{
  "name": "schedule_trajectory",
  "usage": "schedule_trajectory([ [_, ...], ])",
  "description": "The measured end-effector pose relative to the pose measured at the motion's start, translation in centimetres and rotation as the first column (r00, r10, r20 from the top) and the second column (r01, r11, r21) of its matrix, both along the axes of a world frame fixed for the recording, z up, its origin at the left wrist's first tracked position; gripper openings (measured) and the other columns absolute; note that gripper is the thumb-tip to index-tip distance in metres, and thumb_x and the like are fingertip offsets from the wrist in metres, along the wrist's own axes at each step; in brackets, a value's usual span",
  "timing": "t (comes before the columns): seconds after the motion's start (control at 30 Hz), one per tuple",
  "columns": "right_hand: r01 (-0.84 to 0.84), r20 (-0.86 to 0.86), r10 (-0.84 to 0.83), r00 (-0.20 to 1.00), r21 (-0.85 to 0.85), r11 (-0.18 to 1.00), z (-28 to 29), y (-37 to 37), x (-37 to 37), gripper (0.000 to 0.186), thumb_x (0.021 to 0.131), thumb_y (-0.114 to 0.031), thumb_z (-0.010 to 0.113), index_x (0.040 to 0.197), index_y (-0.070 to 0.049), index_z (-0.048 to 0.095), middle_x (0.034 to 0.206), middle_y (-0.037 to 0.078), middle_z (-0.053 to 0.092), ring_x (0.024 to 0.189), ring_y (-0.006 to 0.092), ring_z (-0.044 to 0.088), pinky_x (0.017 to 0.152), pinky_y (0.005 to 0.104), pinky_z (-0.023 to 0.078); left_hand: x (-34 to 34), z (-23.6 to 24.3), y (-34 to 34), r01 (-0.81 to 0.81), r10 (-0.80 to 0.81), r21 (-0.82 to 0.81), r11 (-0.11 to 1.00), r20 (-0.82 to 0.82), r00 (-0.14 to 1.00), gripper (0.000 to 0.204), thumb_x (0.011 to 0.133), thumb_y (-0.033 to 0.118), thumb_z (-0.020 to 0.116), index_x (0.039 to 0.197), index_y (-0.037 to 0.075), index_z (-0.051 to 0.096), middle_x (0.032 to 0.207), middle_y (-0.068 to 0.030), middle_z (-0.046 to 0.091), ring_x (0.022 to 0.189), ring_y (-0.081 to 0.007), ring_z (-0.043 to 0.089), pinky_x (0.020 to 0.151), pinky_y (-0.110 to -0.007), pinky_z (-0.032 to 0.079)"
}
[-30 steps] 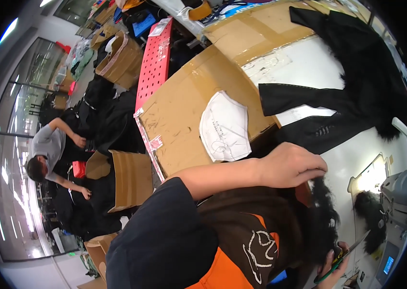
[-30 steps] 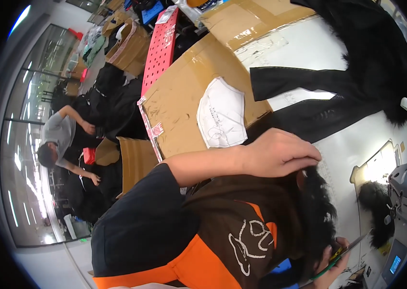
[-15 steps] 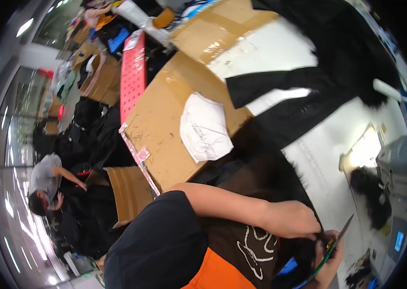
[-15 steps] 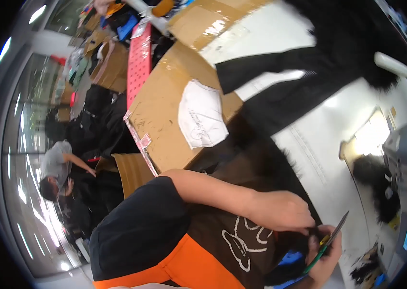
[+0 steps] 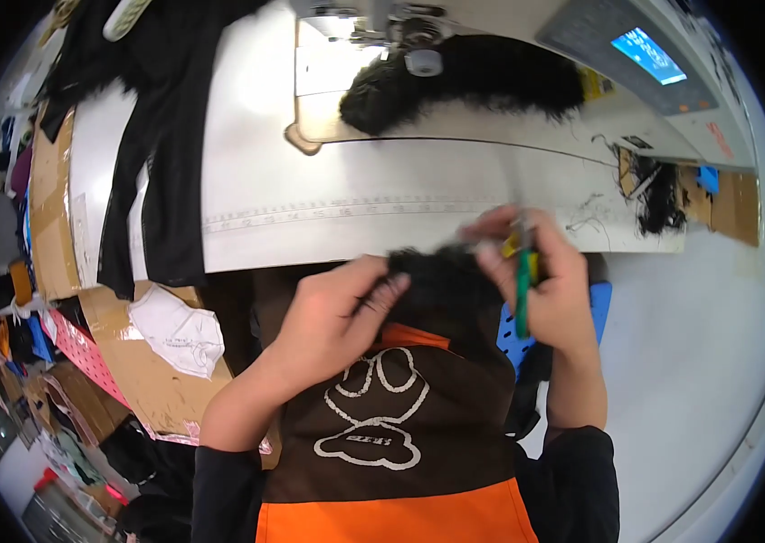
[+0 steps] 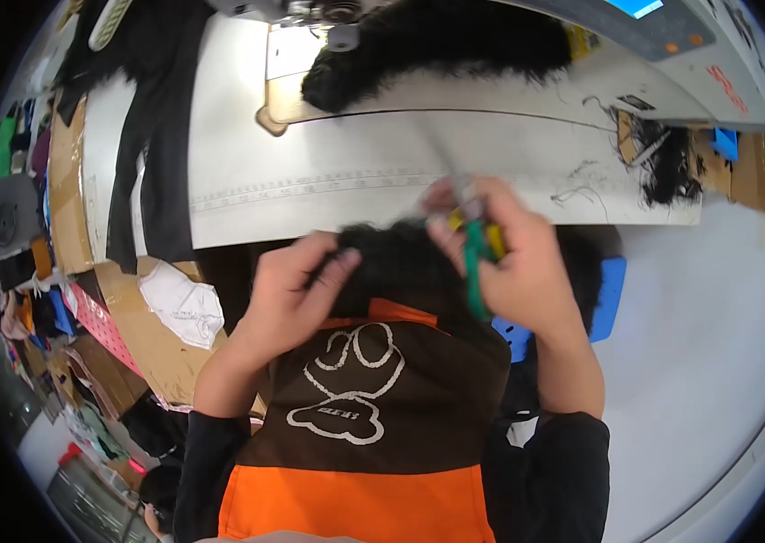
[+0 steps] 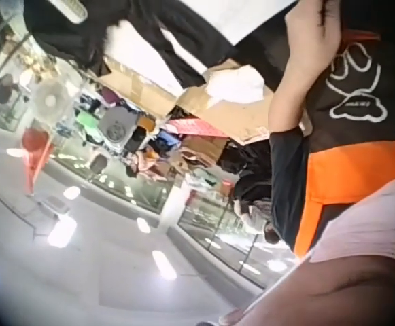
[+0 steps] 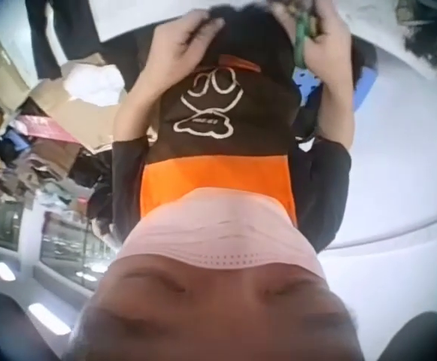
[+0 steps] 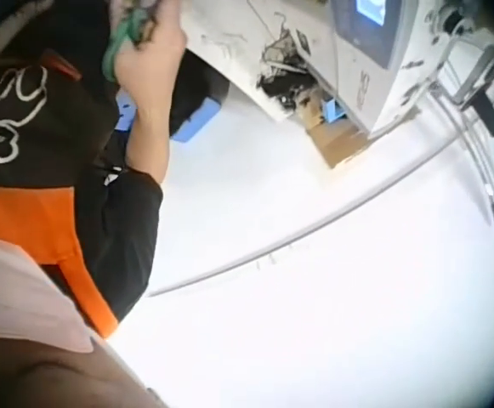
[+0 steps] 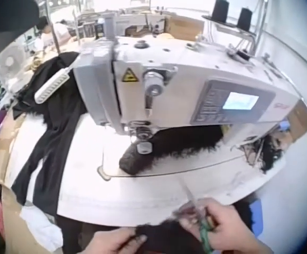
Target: The recorder is using a sewing machine to attach black fur trim to fabric and trimming the edges with scissors.
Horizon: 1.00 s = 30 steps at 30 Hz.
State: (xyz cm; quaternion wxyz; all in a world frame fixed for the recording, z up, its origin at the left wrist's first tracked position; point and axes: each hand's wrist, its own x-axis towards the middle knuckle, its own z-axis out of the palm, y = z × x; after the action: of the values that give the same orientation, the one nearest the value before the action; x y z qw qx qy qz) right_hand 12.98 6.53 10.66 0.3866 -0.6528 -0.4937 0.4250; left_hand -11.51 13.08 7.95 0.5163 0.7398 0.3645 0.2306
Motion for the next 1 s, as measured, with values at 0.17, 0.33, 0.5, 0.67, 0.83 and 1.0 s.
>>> schedule_trajectory([
  [0.17,0.366,-0.021,-0.365,0.931,0.043,0.930,-1.0,-2.8,2.6,0.032,0.099,-0.001,0.068,0.129,-0.001,0.056,0.116,0.012,0.076,0.071,0.0065,0.063,0.061,0.0202,0.050,0.8,-0.4,-0.1,-0.198,0.208,0.076,0.977,-0.174,0.962,0.010,0.098,0.008,0.071,0.103,0.000,0.067,0.069,-0.0138,0.061,0.055,-0.0202,0.054,0.057,-0.028,0.047],
  [0.33,0.239,0.273,-0.246,0.930,0.060,0.969,-2.9,-5.5,1.4,0.034,0.096,0.001,0.072,0.128,-0.003,0.061,0.127,0.009,0.074,0.068,0.0031,0.058,0.059,0.0196,0.050,1.2,-0.4,-0.2,-0.181,0.202,0.114,0.977,-0.214,0.956,0.011,0.097,0.007,0.072,0.102,-0.001,0.068,0.070,-0.0140,0.061,0.057,-0.0198,0.055,0.058,-0.028,0.048],
  [0.5,-0.018,0.286,-0.015,0.958,0.115,0.993,-3.0,-3.7,-0.1,0.063,0.074,0.011,0.076,0.133,-0.007,0.063,0.146,0.015,0.063,0.100,0.0207,0.076,0.078,0.0247,0.057,0.3,0.4,0.2,-0.123,0.163,0.153,0.981,-0.290,0.943,0.011,0.095,0.005,0.072,0.103,-0.002,0.067,0.073,-0.0158,0.063,0.058,-0.0203,0.055,0.060,-0.028,0.048],
  [0.67,-0.158,0.543,0.010,0.840,0.227,0.961,-3.6,-2.0,-2.3,0.063,0.069,0.000,0.075,0.130,-0.012,0.066,0.153,0.014,0.057,0.079,0.0210,0.072,0.070,0.0300,0.057,-0.3,0.0,0.5,-0.097,0.144,0.179,0.979,-0.269,0.952,0.016,0.093,0.002,0.071,0.108,-0.002,0.068,0.077,-0.0171,0.066,0.064,-0.0203,0.062,0.065,-0.029,0.051],
  [0.83,-0.282,0.685,0.056,0.726,0.223,0.933,-4.6,-2.9,-3.2,0.054,0.074,-0.003,0.072,0.128,-0.007,0.067,0.152,0.017,0.057,0.067,0.0171,0.066,0.061,0.0294,0.053,-0.7,0.7,0.6,-0.092,0.129,0.127,0.988,-0.322,0.938,0.021,0.092,-0.001,0.070,0.112,-0.003,0.068,0.081,-0.0166,0.070,0.067,-0.0181,0.065,0.068,-0.028,0.052],
  [1.0,-0.279,0.694,0.082,0.715,0.176,0.944,-4.5,-3.1,-3.1,0.054,0.075,-0.003,0.072,0.129,-0.006,0.067,0.154,0.018,0.055,0.068,0.0179,0.067,0.061,0.0297,0.053,-0.8,0.7,0.5,-0.089,0.113,0.084,0.993,-0.356,0.928,0.022,0.092,-0.001,0.070,0.113,-0.003,0.068,0.082,-0.0142,0.071,0.069,-0.0141,0.063,0.069,-0.026,0.051],
])
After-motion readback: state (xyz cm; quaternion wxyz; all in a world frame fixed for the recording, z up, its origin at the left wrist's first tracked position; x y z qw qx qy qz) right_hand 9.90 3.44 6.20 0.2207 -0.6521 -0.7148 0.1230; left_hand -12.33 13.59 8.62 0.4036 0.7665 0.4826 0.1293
